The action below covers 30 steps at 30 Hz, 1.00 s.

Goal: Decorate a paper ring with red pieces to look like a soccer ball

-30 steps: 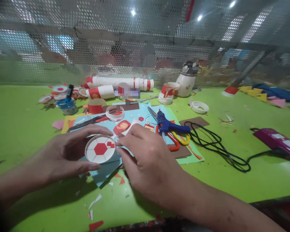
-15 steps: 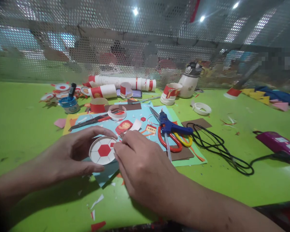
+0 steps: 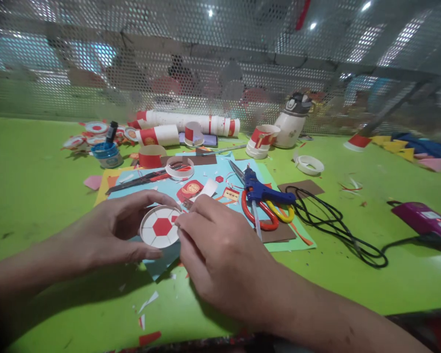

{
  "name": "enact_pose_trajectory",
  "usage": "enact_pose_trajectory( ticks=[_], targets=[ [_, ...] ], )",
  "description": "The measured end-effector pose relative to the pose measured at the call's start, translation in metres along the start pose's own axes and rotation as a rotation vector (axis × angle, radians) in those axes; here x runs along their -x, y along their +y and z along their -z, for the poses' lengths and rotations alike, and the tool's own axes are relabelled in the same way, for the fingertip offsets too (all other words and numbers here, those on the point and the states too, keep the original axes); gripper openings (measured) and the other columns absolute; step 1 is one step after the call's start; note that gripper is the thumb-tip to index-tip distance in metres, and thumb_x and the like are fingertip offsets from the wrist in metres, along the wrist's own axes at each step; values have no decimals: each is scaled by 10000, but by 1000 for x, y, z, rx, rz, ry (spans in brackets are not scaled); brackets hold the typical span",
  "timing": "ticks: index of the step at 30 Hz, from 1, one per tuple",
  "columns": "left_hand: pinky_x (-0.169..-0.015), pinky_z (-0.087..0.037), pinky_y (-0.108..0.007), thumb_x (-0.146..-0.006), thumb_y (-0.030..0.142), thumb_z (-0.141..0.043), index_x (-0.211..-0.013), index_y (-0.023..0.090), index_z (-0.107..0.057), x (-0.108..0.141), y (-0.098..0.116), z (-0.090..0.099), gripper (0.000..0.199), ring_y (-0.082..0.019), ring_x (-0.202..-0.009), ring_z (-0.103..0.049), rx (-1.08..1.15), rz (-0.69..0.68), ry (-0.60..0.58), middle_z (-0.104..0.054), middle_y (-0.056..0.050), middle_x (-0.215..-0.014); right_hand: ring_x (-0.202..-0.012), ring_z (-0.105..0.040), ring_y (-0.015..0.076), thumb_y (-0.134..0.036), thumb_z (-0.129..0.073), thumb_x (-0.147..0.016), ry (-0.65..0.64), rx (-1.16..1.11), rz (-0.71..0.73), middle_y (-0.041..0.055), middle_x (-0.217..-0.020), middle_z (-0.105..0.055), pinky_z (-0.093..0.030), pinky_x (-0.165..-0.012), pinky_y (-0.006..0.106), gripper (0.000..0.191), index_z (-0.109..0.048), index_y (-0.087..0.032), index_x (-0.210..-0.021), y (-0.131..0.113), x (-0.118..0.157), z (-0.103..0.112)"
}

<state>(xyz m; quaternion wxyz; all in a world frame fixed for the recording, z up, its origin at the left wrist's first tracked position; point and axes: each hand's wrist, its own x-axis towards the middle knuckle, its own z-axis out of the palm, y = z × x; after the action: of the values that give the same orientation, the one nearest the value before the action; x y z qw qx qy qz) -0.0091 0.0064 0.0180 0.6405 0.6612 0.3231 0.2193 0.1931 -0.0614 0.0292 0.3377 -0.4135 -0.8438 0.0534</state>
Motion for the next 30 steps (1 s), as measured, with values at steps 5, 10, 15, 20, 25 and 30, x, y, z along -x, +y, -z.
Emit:
enact_pose_trajectory(
  ticks=[5, 10, 15, 20, 25, 30],
  targets=[
    [-783, -524, -342, -664, 261, -815, -1136, 188, -545, 0, -3, 1, 548, -245, -954, -633, 11, -14, -15, -657, -67, -1014, -732, -513, 182, -98, -492, -913, -59, 33, 21, 88, -828, -551, -419, -623, 311, 205, -696, -104, -893, 1, 1, 1],
    [-804, -520, -351, -690, 249, -808, -1149, 193, -527, 1, -4, 2, 541, -233, -963, -621, 19, -37, -45, -645, -60, -1045, -722, -498, 183, -79, -500, -899, -44, 62, 55, 92, -803, -544, -414, -604, 305, 204, -692, -97, -832, 1, 2, 0],
    [-870, -514, -333, -721, 208, -794, -1147, 212, -536, 3, -5, 1, 499, -207, -1002, -612, -7, -108, -64, -631, -37, -1082, -791, -557, 188, -96, -542, -914, 44, 50, 34, 114, -853, -607, -449, -672, 308, 168, -697, -85, -849, 2, 1, -2],
    [-890, -509, -308, -719, 204, -796, -1136, 217, -549, 3, -4, -3, 486, -199, -1029, -612, -74, -134, -60, -624, -32, -1116, -770, -561, 200, -84, -548, -906, 34, 70, 43, 122, -839, -624, -449, -646, 326, 190, -720, -42, -975, 3, -1, -4],
    [-876, -511, -294, -714, 189, -793, -1118, 206, -556, 3, -1, -6, 468, -185, -1003, -618, -107, -164, -45, -619, -28, -1095, -786, -561, 220, -73, -531, -914, 13, 74, 38, 142, -835, -624, -464, -659, 349, 209, -727, -19, -964, 3, -1, -5],
    [-936, -491, -325, -720, 178, -786, -1110, 206, -563, 4, -1, -6, 450, -199, -1054, -606, -151, -188, -46, -604, -31, -1127, -777, -554, 221, -47, -529, -905, 0, 69, 33, 142, -816, -618, -471, -658, 355, 203, -729, -12, -909, 2, -1, -8]
  ],
)
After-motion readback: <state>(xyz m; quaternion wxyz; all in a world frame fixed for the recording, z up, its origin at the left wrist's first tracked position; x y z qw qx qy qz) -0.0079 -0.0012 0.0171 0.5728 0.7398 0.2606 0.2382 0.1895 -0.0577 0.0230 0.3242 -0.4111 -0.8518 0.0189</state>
